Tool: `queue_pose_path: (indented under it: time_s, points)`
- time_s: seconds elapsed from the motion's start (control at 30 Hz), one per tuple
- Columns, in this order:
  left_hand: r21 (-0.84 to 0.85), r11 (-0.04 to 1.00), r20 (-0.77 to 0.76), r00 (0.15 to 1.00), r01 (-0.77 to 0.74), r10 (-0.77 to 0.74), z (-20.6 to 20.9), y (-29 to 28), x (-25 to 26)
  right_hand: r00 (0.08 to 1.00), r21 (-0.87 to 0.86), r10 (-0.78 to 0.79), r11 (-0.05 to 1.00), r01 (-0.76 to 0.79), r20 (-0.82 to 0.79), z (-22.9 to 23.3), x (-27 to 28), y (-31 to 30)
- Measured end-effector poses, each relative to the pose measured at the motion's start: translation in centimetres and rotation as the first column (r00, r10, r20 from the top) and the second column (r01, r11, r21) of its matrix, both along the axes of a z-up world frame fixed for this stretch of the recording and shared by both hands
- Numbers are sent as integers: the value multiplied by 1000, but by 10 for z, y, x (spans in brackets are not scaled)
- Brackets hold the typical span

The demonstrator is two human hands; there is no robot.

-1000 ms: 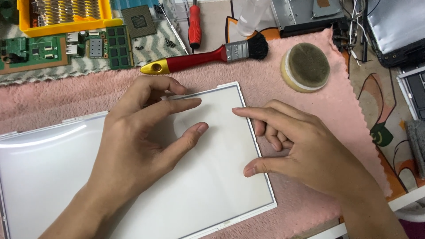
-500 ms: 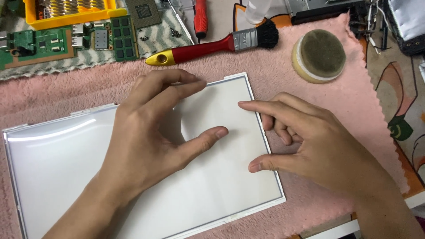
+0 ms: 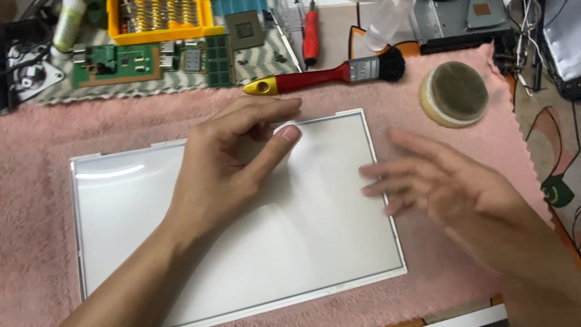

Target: The person cleans a rectangular white screen panel on a cluttered workbench. They use a small grey cloth to wipe the surface and edges of the panel, handling it with both hands to ensure thorough cleaning.

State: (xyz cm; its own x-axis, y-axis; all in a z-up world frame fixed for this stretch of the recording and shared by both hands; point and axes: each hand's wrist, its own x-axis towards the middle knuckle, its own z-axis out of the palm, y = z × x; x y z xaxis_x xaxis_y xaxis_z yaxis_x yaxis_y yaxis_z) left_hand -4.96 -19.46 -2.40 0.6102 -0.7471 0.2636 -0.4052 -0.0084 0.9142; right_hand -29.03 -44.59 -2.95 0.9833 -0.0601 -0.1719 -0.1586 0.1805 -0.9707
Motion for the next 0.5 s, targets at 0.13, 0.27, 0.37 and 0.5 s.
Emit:
queue_pose_path:
  time_s: [0.13, 0.27, 0.37, 0.5]
  points:
    - [-41, 999, -20, 999, 33, -34, -2, 2, 2, 999, 474, 45, 880, -33, -15, 21, -4, 45]
    - [-72, 997, -9, 999, 39, -40, -7, 3, 2, 985, 697, 119, 718, 4, -128, 31, -22, 61]
    - [-85, 996, -6, 999, 31, -32, -10, 3, 3, 825, 555, 198, 816, 160, -529, 23, -57, 47]
    - [-101, 994, -16, 999, 30, -32, -10, 3, 4, 845, 196, -10, 971, 135, -534, 16, -69, 40]
